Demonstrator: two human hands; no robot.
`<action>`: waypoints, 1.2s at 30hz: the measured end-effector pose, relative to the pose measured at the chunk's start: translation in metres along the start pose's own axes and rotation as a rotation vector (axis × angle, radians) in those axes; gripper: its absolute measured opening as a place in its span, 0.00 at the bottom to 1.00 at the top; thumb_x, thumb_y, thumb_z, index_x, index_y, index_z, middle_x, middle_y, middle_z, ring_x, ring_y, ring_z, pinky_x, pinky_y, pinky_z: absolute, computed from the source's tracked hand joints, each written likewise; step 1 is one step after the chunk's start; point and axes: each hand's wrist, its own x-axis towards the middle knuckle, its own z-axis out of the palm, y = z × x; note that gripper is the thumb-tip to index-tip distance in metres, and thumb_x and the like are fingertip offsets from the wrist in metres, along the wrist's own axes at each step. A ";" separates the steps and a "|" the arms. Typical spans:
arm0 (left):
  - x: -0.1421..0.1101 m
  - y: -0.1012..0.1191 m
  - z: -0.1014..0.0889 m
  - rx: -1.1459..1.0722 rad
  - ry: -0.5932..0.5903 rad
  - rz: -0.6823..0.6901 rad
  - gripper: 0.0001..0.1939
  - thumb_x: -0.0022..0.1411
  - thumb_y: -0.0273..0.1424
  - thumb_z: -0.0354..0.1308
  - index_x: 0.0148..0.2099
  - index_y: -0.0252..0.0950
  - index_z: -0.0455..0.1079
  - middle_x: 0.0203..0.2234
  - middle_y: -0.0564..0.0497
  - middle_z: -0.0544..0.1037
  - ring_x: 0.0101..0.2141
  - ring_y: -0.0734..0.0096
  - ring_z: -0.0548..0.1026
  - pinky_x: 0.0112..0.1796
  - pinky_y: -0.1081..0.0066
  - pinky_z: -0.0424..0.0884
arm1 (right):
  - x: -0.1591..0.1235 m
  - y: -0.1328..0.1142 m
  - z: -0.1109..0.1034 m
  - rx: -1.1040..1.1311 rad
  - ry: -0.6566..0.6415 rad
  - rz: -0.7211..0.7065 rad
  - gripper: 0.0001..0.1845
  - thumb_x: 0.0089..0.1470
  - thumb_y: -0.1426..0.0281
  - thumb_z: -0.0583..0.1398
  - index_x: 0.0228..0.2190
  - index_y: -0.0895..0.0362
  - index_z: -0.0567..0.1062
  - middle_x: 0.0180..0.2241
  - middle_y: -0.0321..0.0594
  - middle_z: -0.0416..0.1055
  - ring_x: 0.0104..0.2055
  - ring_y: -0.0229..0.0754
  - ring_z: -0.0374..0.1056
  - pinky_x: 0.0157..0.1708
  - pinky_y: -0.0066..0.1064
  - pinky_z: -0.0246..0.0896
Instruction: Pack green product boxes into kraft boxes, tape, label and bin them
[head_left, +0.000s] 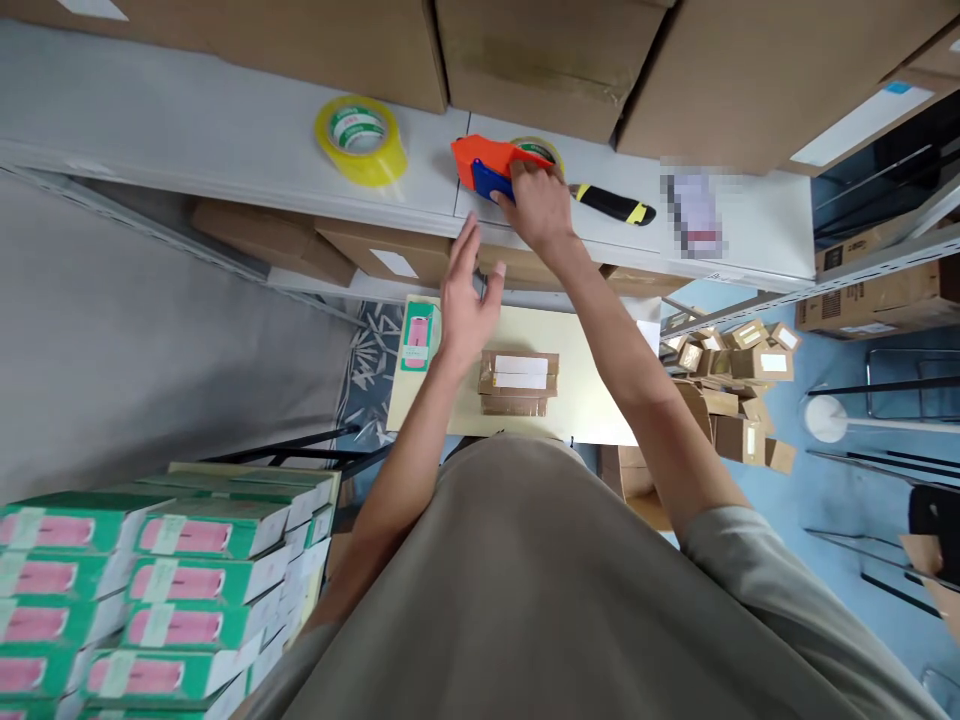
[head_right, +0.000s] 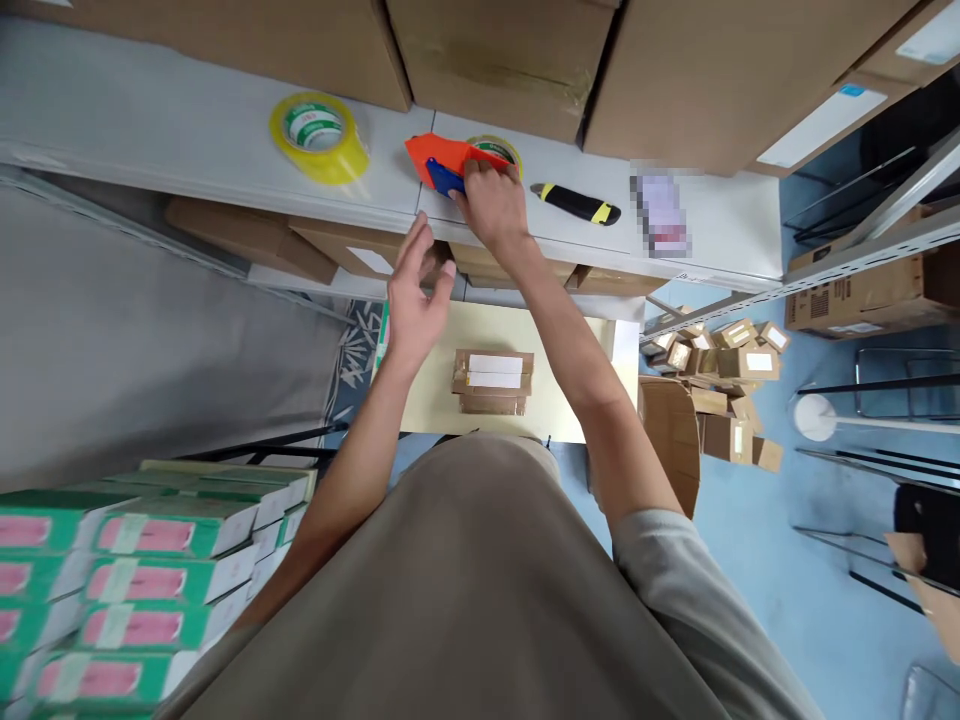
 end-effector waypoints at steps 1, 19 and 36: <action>0.010 0.001 0.000 -0.014 0.010 0.010 0.34 0.84 0.56 0.48 0.84 0.54 0.54 0.82 0.49 0.59 0.82 0.50 0.54 0.78 0.46 0.58 | 0.002 0.002 0.003 0.002 -0.004 0.023 0.36 0.87 0.55 0.41 0.58 0.76 0.71 0.61 0.54 0.81 0.72 0.37 0.70 0.81 0.43 0.53; -0.197 -0.049 0.026 0.455 -0.613 -1.038 0.30 0.74 0.55 0.62 0.60 0.33 0.75 0.54 0.28 0.86 0.58 0.32 0.83 0.58 0.49 0.78 | -0.358 0.017 0.163 0.245 -0.397 0.999 0.56 0.73 0.34 0.48 0.78 0.68 0.50 0.60 0.72 0.79 0.60 0.74 0.79 0.61 0.63 0.73; -0.219 -0.080 -0.013 0.178 -0.544 -0.865 0.23 0.59 0.23 0.60 0.57 0.33 0.79 0.57 0.35 0.81 0.46 0.57 0.84 0.57 0.58 0.82 | -0.396 0.038 0.131 0.574 -0.237 0.828 0.44 0.57 0.37 0.72 0.60 0.56 0.75 0.64 0.60 0.75 0.57 0.59 0.81 0.59 0.53 0.81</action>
